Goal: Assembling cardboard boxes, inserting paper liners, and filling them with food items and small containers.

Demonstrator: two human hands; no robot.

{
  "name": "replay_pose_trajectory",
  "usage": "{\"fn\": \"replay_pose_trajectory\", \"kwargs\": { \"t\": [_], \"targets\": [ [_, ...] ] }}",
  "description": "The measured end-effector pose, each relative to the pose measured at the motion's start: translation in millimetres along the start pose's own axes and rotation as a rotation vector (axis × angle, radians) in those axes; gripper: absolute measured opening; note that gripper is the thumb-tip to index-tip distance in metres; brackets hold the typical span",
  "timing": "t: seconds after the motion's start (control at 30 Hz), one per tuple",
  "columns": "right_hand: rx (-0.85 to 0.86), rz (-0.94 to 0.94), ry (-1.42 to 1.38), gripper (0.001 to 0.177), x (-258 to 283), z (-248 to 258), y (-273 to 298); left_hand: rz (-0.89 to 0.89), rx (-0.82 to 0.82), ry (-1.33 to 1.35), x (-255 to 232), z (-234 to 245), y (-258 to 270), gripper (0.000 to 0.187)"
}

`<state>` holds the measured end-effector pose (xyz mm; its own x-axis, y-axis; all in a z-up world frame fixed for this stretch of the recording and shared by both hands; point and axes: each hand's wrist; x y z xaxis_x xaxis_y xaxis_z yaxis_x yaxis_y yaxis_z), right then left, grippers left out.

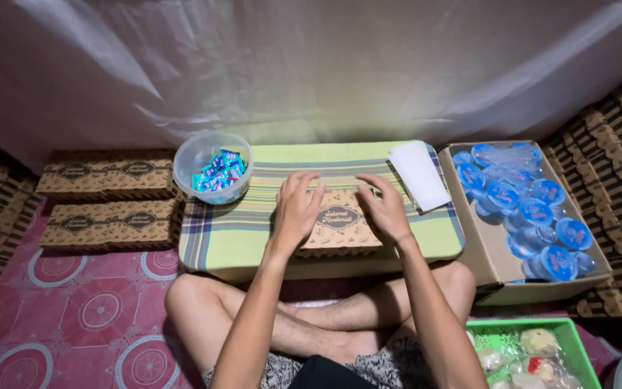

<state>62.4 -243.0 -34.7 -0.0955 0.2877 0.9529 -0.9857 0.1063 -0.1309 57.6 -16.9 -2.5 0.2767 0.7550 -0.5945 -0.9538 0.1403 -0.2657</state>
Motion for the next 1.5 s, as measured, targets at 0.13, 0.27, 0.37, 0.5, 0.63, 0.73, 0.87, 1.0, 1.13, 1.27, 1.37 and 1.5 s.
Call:
{"fn": "replay_pose_trajectory", "kwargs": {
  "t": [0.13, 0.27, 0.37, 0.5, 0.63, 0.73, 0.87, 1.0, 1.13, 1.27, 1.37, 1.5],
  "targets": [
    [0.082, -0.004, 0.006, 0.028, 10.7, -15.6, -11.0, 0.021, 0.116, -0.118, 23.5, -42.2, -26.0, 0.046],
    [0.083, -0.051, 0.052, 0.021, 39.1, -17.9, -0.3, 0.012, 0.101, -0.073, 3.8, -19.0, -20.2, 0.032],
    [0.065, -0.108, 0.05, 0.018, 40.2, -17.8, 6.1, 0.03, 0.103, -0.006, 2.9, -18.3, -14.8, 0.027],
    [0.043, -0.132, 0.021, 0.014, 36.5, -20.6, 1.1, 0.083, 0.113, 0.028, 10.7, -23.1, -20.9, 0.022],
    [0.047, -0.115, -0.025, 0.014, 42.9, -19.8, 2.6, 0.09, 0.13, 0.091, -4.7, -6.2, -16.5, 0.022],
    [0.053, -0.117, -0.019, 0.015, 36.4, -18.5, 0.5, 0.095, 0.115, 0.11, -6.5, -4.6, -15.0, 0.02],
    [0.02, -0.148, -0.04, 0.013, 29.4, -19.5, -0.7, 0.191, 0.069, 0.201, 2.4, -5.9, -10.6, 0.021],
    [-0.005, -0.209, -0.095, 0.024, 34.6, -19.2, 2.5, 0.301, 0.079, 0.28, 2.8, -2.3, -8.9, 0.026],
    [-0.025, -0.228, -0.074, 0.018, 20.3, -18.2, -1.6, 0.323, 0.114, 0.285, 9.2, -9.5, -12.3, 0.024],
    [-0.048, -0.241, -0.054, 0.017, 16.1, -18.9, -3.8, 0.322, 0.112, 0.283, 13.7, -17.5, -15.9, 0.025],
    [-0.046, -0.25, -0.051, 0.017, 16.7, -19.0, -1.0, 0.321, 0.112, 0.286, 16.8, -22.6, -13.7, 0.026],
    [-0.02, -0.259, -0.07, 0.018, 9.0, -19.8, -6.2, 0.324, 0.089, 0.344, 16.0, -19.6, -12.9, 0.027]
  ]
}}
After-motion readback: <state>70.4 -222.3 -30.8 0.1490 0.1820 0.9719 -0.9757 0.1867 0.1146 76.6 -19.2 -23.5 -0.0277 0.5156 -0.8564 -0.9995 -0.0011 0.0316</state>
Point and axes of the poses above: each hand's wrist, its own y-axis away from the middle knuckle, its own z-axis out of the back of the hand, x = y × z, and after that the axes turned 12 degrees about -y, right-handed
